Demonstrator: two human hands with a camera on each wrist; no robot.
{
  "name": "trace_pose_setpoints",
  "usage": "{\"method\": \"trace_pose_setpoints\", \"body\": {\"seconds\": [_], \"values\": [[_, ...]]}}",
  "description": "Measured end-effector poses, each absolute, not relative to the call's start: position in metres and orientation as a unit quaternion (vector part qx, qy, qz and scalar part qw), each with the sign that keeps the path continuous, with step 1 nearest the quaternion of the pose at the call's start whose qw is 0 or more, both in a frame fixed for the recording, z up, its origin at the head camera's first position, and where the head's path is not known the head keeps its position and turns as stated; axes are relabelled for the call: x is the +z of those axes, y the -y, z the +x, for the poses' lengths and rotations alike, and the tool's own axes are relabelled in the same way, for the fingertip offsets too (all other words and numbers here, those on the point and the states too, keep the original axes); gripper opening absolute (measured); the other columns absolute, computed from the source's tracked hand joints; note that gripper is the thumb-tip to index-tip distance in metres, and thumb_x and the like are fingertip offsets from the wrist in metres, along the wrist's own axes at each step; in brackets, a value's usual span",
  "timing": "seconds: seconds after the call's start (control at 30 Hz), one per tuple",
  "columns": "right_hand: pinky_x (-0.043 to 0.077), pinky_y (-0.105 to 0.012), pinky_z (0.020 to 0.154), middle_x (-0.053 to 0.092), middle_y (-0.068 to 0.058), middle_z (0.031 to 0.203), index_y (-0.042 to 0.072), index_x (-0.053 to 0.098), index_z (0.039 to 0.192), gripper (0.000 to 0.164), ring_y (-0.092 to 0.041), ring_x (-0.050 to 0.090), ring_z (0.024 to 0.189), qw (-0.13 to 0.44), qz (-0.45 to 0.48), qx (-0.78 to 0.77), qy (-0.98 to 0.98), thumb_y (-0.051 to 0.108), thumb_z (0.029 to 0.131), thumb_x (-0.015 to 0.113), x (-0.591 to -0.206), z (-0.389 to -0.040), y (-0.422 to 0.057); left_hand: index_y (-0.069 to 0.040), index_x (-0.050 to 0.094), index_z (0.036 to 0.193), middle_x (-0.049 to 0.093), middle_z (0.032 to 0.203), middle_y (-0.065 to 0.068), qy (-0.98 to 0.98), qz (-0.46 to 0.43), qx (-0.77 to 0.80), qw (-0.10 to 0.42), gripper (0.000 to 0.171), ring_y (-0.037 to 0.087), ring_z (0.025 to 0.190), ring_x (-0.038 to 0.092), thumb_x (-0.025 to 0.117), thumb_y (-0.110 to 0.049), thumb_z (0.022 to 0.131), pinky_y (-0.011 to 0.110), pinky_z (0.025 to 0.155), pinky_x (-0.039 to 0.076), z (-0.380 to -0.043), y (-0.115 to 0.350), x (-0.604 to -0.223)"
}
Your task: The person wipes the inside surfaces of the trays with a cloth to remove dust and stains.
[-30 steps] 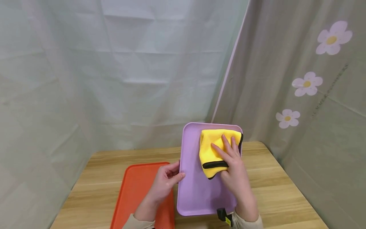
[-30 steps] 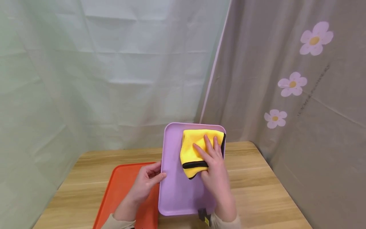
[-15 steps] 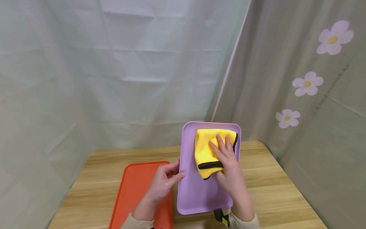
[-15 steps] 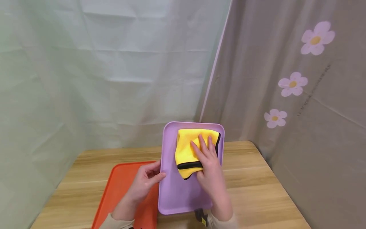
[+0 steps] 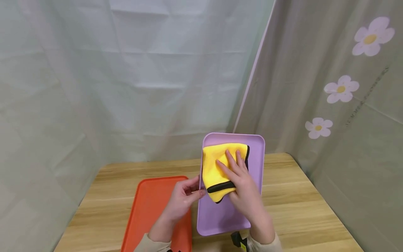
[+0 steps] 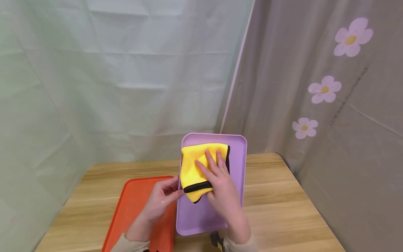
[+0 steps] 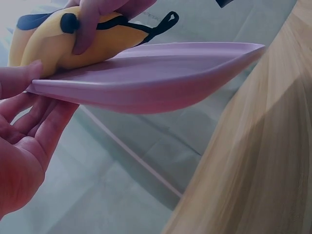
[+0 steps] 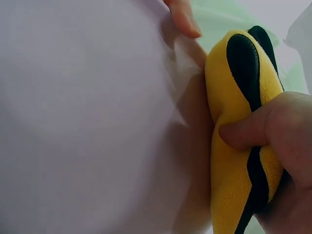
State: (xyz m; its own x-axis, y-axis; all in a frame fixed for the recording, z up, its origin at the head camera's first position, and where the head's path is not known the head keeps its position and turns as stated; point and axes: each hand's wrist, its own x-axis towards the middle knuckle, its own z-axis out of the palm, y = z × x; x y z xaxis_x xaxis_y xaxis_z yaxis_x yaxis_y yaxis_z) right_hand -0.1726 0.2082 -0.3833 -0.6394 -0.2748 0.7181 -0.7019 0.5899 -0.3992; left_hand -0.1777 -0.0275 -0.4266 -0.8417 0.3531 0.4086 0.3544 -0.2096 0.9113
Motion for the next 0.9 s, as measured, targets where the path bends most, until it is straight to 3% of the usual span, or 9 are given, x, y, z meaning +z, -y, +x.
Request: {"method": "trace_pose_setpoints", "body": {"seconds": [0.2,0.43,0.7,0.9], "values": [[0.028,-0.073,0.120,0.041,-0.010,0.168,0.022,0.064,0.152,0.079,-0.046,0.022,0.159,0.312,0.299,0.343,0.834,-0.017,0.083,0.067,-0.383,-0.173,-0.203,0.014,0.061,0.141,0.079,0.107,0.002,0.628,-0.271,-0.729,0.003,0.047,0.012,0.096,0.072,0.068,0.013,0.095,0.023,0.080,0.060,-0.176,0.026,-0.424],[0.024,-0.071,0.122,0.039,-0.006,0.170,0.023,0.063,0.153,0.095,-0.042,0.019,0.161,0.291,0.288,0.356,0.840,-0.027,0.072,0.056,-0.381,-0.173,-0.209,0.015,0.058,0.142,0.079,0.112,0.002,0.630,-0.261,-0.732,0.006,0.048,0.013,0.101,0.074,0.068,0.012,0.095,0.028,0.086,0.062,-0.175,0.025,-0.421],[0.023,-0.069,0.124,0.040,-0.007,0.169,0.023,0.064,0.152,0.095,-0.041,0.019,0.161,0.277,0.280,0.354,0.848,-0.027,0.072,0.053,-0.378,-0.174,-0.214,0.020,0.055,0.142,0.079,0.113,0.001,0.622,-0.253,-0.741,0.009,0.049,0.012,0.102,0.075,0.068,0.012,0.095,0.026,0.086,0.061,-0.176,0.027,-0.423],[0.020,-0.069,0.125,0.041,-0.008,0.169,0.021,0.066,0.150,0.098,-0.043,0.019,0.161,0.294,0.271,0.354,0.845,-0.028,0.067,0.049,-0.380,-0.174,-0.217,0.020,0.054,0.142,0.078,0.119,0.011,0.622,-0.256,-0.740,0.007,0.048,0.013,0.105,0.075,0.067,0.011,0.097,0.026,0.085,0.061,-0.176,0.032,-0.424]]}}
